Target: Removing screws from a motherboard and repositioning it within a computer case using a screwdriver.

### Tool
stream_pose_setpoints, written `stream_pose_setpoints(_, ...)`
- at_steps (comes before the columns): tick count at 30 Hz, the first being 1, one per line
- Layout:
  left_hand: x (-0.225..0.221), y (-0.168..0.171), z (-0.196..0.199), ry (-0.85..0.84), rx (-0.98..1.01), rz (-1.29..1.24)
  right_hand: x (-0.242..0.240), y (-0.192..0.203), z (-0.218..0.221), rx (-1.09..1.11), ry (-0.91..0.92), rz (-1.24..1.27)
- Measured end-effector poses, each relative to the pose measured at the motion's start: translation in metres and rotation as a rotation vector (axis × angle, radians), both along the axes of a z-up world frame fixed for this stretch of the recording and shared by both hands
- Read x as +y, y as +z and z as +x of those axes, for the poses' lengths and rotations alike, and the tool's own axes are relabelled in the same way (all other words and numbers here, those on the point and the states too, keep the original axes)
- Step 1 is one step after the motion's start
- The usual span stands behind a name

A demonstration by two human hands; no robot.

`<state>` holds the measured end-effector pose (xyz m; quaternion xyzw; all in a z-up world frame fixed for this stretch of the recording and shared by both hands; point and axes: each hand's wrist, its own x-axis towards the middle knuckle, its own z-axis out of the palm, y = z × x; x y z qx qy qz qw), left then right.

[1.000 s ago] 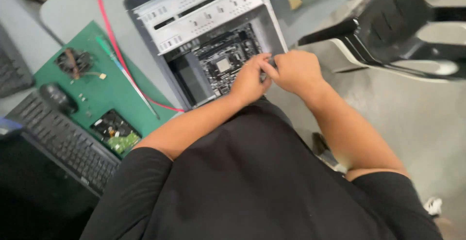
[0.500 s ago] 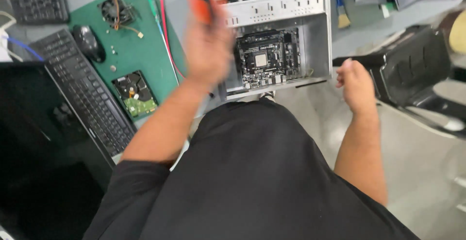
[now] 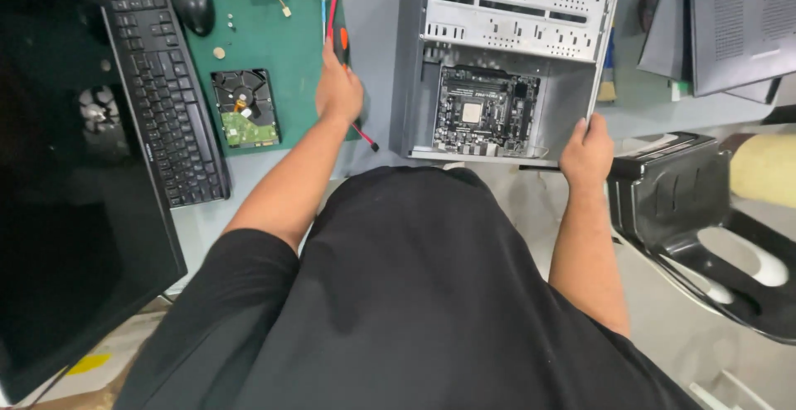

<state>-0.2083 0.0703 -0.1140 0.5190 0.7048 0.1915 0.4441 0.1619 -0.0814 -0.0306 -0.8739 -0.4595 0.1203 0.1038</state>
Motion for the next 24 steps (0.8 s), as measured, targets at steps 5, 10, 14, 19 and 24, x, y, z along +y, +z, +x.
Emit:
stream_pose_setpoints(5,0.008,-0.022,0.004,-0.100,0.022,0.113,0.008,0.007,0.014,-0.011,0.068,-0.028)
stream_pose_setpoints(10,0.001,0.003,0.005,-0.169,0.092,0.063,0.019,0.000,0.036,-0.030,0.096,-0.033)
stream_pose_setpoints(14,-0.007,0.019,0.003,-0.298,0.359,0.069,0.025,0.009,0.032,-0.010,0.095,-0.042)
stream_pose_setpoints(19,-0.020,0.023,0.001,-0.273,0.500,0.082,0.029,0.028,0.016,0.134,0.138,-0.049)
stream_pose_setpoints(24,-0.031,0.021,0.004,-0.295,0.454,0.037,0.030,-0.015,0.057,0.174,0.115,-0.128)
